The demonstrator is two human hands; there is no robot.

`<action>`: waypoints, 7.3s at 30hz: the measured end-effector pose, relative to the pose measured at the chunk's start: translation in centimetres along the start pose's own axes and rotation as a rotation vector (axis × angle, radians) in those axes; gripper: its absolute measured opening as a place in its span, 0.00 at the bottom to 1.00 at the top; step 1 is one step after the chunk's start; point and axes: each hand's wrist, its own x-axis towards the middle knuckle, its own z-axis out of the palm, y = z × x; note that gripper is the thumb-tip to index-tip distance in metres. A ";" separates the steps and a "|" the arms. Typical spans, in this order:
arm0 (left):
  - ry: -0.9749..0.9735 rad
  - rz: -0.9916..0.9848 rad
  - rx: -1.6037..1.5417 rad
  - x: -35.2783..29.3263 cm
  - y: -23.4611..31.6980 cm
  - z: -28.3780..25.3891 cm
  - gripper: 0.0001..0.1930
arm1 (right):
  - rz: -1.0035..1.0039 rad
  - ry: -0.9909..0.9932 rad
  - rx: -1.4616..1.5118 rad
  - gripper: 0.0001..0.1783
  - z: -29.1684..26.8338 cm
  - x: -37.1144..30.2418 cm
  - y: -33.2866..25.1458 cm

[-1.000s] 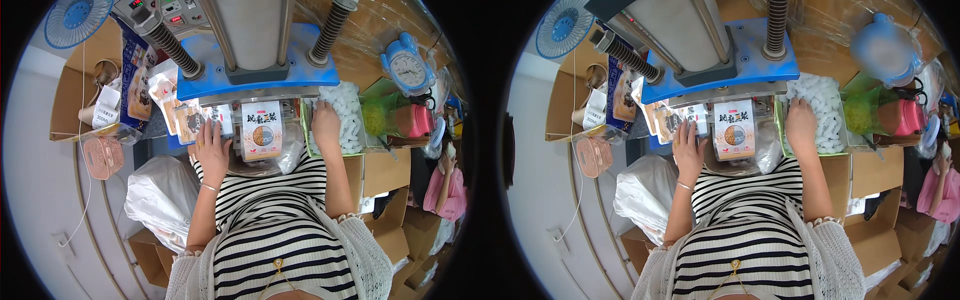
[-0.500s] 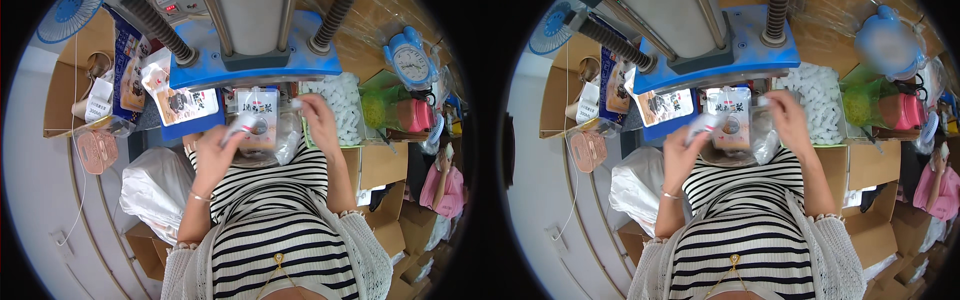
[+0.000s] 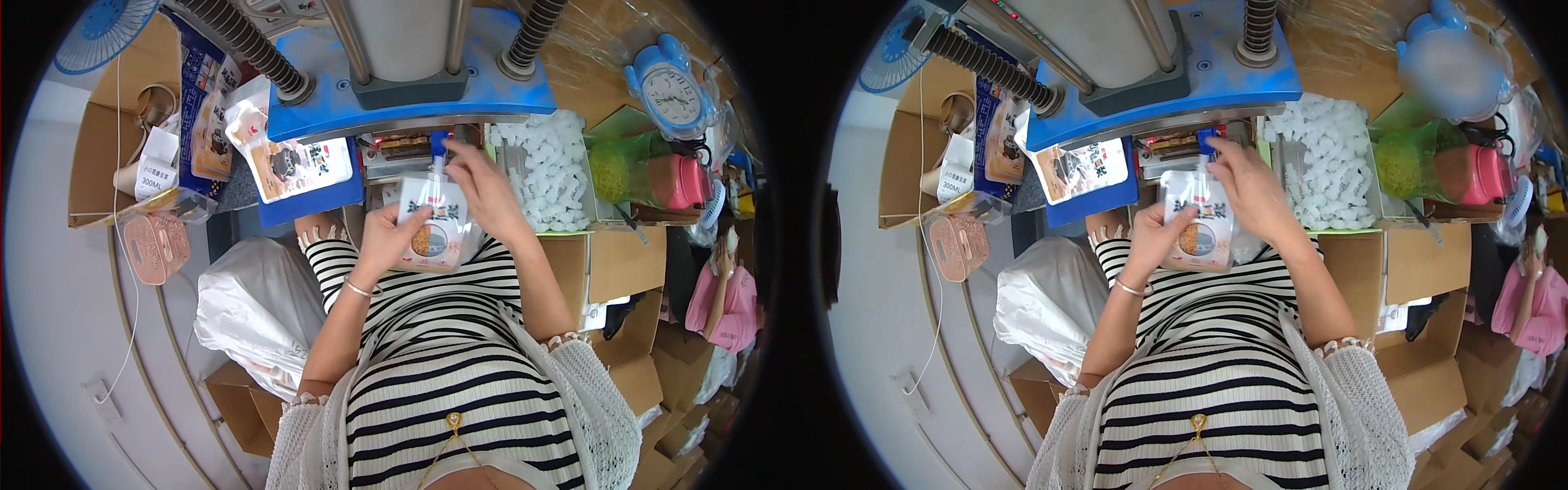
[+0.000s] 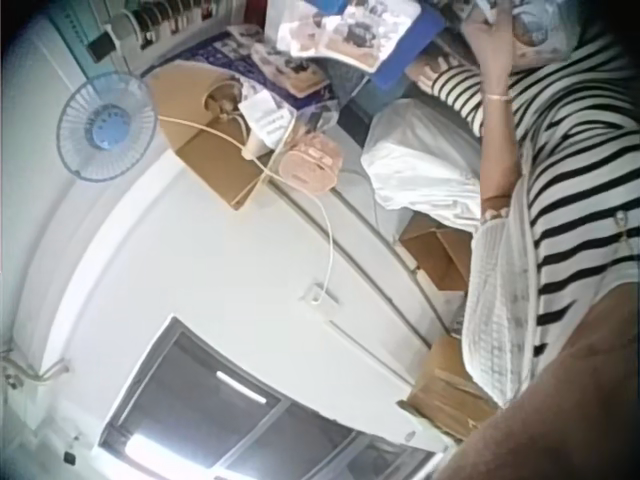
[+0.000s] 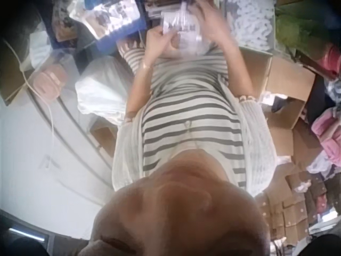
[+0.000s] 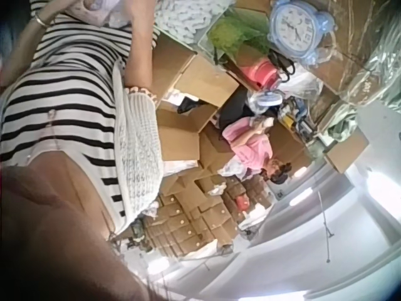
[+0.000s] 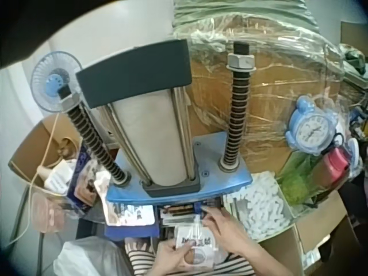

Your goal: Packaging small items into plastic bags and sealing them using a heat sealer machine.

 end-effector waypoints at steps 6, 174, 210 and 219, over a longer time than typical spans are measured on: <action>0.106 -0.039 -0.056 4.3 0.5 -1.5 0.13 | 0.112 0.227 -0.264 0.13 -4.1 -1.0 3.1; 0.205 -0.008 -0.020 4.3 0.1 -1.2 0.14 | 0.240 0.245 -0.718 0.08 -4.9 -1.0 3.5; 0.058 -0.001 0.164 -1.6 -0.2 0.6 0.10 | -0.112 -0.159 0.042 0.10 0.1 1.0 0.2; 0.154 -0.052 -0.146 2.9 0.1 -1.1 0.12 | 0.006 0.397 -0.128 0.09 -1.8 -0.2 3.6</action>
